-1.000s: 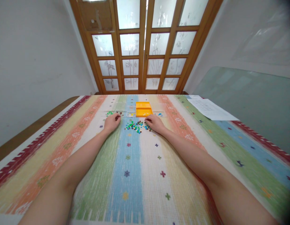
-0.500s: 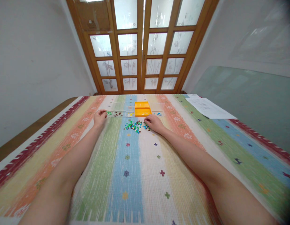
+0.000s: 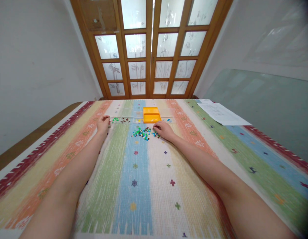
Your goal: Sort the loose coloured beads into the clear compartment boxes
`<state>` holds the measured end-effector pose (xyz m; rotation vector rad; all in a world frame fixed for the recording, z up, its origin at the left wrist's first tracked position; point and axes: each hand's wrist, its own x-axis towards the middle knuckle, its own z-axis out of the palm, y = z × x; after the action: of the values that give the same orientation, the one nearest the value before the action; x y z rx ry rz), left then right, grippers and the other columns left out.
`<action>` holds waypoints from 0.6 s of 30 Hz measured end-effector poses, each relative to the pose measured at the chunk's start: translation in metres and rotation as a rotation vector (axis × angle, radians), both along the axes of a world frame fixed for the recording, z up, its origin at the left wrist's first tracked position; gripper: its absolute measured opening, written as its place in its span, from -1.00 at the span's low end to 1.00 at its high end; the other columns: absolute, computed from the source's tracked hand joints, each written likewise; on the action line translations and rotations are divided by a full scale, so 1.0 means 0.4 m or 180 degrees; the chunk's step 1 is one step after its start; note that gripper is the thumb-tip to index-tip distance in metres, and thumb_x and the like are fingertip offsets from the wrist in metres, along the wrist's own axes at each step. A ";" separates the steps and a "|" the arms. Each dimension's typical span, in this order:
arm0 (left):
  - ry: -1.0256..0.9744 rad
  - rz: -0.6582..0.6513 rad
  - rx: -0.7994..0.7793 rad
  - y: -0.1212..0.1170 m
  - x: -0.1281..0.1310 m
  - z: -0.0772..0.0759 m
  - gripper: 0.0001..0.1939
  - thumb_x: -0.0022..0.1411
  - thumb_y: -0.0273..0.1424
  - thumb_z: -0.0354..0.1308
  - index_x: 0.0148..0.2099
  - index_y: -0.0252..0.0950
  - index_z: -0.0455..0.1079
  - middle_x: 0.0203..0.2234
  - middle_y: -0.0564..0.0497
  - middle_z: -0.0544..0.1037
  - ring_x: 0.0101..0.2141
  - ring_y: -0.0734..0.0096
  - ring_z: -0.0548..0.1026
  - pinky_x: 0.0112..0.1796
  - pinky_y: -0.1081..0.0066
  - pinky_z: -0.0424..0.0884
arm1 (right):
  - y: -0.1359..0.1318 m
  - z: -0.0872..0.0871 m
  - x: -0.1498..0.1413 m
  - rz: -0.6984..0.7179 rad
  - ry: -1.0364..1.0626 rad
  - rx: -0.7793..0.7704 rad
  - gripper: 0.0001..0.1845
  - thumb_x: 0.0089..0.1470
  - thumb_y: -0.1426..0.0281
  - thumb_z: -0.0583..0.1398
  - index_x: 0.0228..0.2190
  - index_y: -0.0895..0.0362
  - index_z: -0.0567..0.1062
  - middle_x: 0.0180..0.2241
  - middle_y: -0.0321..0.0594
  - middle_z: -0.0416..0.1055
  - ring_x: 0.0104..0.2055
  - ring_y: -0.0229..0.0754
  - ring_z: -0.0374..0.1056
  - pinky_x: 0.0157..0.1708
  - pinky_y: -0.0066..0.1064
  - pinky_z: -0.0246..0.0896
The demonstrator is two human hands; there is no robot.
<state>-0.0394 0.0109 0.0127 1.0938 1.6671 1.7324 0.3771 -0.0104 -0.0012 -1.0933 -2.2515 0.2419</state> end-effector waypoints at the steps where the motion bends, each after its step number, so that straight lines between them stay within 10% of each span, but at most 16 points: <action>1: 0.0020 0.0017 0.0008 -0.001 0.000 0.001 -0.79 0.01 -0.41 0.20 -0.23 -0.26 0.45 -0.41 0.06 0.51 -0.48 0.48 0.44 -0.43 0.51 0.38 | 0.000 0.000 0.000 -0.0004 -0.0001 -0.0006 -0.84 0.29 0.39 0.20 -0.29 0.08 0.62 -0.26 -0.15 0.57 -0.16 -0.06 0.42 -0.10 -0.27 0.20; 18: 0.0022 0.0102 0.0071 0.025 -0.016 -0.015 -0.84 0.03 -0.44 0.18 -0.26 -0.24 0.35 -0.46 0.11 0.43 -0.50 0.50 0.42 -0.46 0.54 0.34 | 0.003 -0.005 0.000 0.0021 0.0038 0.0042 -0.86 0.29 0.42 0.23 -0.28 0.07 0.62 -0.24 -0.16 0.59 -0.13 -0.05 0.43 -0.07 -0.26 0.23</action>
<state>-0.0457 0.0210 0.0067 1.0898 1.6820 1.7734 0.3770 -0.0092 -0.0032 -1.0752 -2.2434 0.2353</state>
